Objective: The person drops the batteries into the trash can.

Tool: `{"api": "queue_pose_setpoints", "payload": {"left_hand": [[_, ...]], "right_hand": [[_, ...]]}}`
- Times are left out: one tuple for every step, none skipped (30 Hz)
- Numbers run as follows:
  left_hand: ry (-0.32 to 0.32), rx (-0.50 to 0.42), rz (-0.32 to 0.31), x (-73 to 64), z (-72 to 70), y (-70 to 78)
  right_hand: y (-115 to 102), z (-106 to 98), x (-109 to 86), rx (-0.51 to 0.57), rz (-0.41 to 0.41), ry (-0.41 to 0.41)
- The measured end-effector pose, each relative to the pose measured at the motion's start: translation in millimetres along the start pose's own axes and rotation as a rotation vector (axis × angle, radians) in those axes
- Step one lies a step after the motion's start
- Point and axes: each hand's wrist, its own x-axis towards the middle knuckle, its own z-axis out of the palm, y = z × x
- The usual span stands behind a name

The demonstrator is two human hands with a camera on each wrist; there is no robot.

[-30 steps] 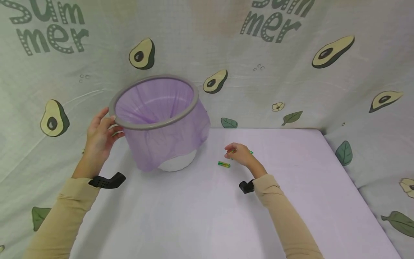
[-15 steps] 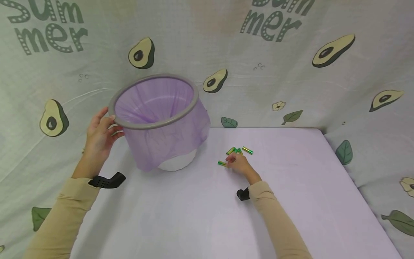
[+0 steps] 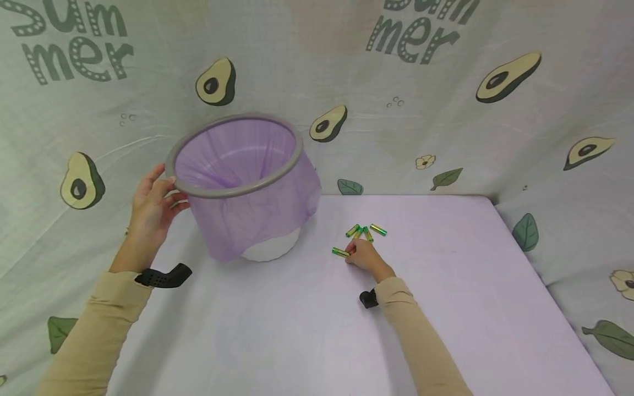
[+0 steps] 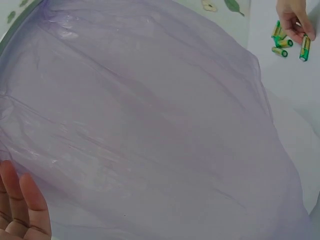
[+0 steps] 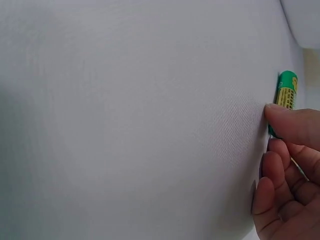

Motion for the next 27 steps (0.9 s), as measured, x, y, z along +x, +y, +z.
{"api": "queue_pose_setpoints", "payload": {"left_hand": [[0.001, 0.002, -0.001, -0.2, 0.0, 0.0], [0.003, 0.005, -0.001, -0.3, 0.1, 0.0], [0.004, 0.006, -0.002, -0.4, 0.1, -0.1], [0.005, 0.007, -0.004, -0.6, 0.1, 0.0], [0.006, 0.009, -0.006, -0.8, 0.2, 0.0], [0.007, 0.012, -0.005, -0.8, 0.2, 0.0], [0.010, 0.012, -0.004, -1.0, 0.2, 0.0], [0.012, 0.011, -0.004, -1.1, 0.1, 0.0], [0.013, 0.010, -0.004, -1.3, -0.1, 0.0], [0.015, 0.011, -0.004, -1.5, -0.2, 0.1], [0.017, 0.010, -0.004, -1.7, -0.3, 0.2], [0.019, 0.012, -0.003, -1.8, -0.2, 0.2], [0.021, 0.009, -0.004, -1.8, -0.2, 0.2], [0.023, 0.010, -0.004, -1.5, -0.2, 0.1], [0.025, 0.014, -0.003, -1.4, -0.1, 0.0], [0.027, 0.013, -0.003, -1.3, -0.1, -0.1], [0.027, 0.009, -0.003, -1.1, -0.1, -0.3], [0.029, 0.010, -0.003, -1.1, 0.0, -0.4], [0.028, 0.009, -0.002, -1.0, 0.0, -0.6], [0.029, 0.012, -0.001, -1.0, 0.1, -0.8], [0.029, 0.014, -0.001, -1.0, 0.2, -0.9], [0.028, 0.012, -0.001, -1.0, 0.3, -1.0], [0.028, 0.016, -0.001, -1.1, 0.6, -1.1], [0.028, 0.019, 0.000, -1.2, 0.8, -1.1], [0.026, 0.020, 0.002, -1.1, 1.0, -1.1], [0.024, 0.022, 0.003, -1.1, 1.3, -1.0], [0.022, 0.022, 0.004, -1.2, 1.6, -0.8]], "right_hand": [[-0.1, 0.3, -0.2, 0.001, 0.005, 0.003], [-0.4, 0.4, -0.8, -0.003, 0.006, 0.004], [-0.5, 0.6, -1.3, -0.014, 0.009, 0.007], [-0.5, 0.6, -1.7, -0.027, 0.008, 0.009], [-0.7, 0.8, -2.2, -0.035, 0.011, 0.011], [-0.9, 0.7, -2.4, -0.042, 0.014, 0.011], [-1.2, 0.6, -2.8, -0.048, 0.012, 0.010], [-1.5, 0.4, -3.3, -0.052, 0.011, 0.009], [-1.6, 0.2, -3.5, -0.057, 0.007, 0.009], [-1.8, 0.0, -3.8, -0.046, 0.005, 0.009], [-2.0, -0.3, -4.1, -0.036, 0.005, 0.010], [-2.2, -0.6, -4.5, -0.025, 0.002, 0.011], [-2.3, -0.9, -5.1, -0.017, -0.002, 0.014], [-2.4, -1.2, -5.6, -0.008, -0.002, 0.016], [-2.5, -1.6, -6.2, -0.001, -0.005, 0.018], [-2.8, -1.9, -6.8, 0.012, -0.002, 0.019], [-3.3, -2.3, -7.5, 0.019, 0.000, 0.019], [-3.5, -2.7, -8.2, 0.025, -0.004, 0.018], [-3.9, -3.0, -8.8, 0.031, -0.001, 0.018], [-4.6, -3.6, -9.6, 0.038, 0.005, 0.018], [-5.1, -4.2, -10.2, 0.042, 0.007, 0.018], [-5.6, -4.8, -10.8, 0.047, 0.009, 0.017], [-6.1, -5.3, -11.2, 0.049, 0.005, 0.018], [-6.3, -5.9, -11.6, 0.047, -0.002, 0.021], [-7.1, -6.6, -12.0, 0.050, 0.000, 0.025], [-7.4, -7.5, -12.4, 0.047, -0.007, 0.030], [-7.9, -8.5, -12.5, 0.045, -0.016, 0.037]]}}
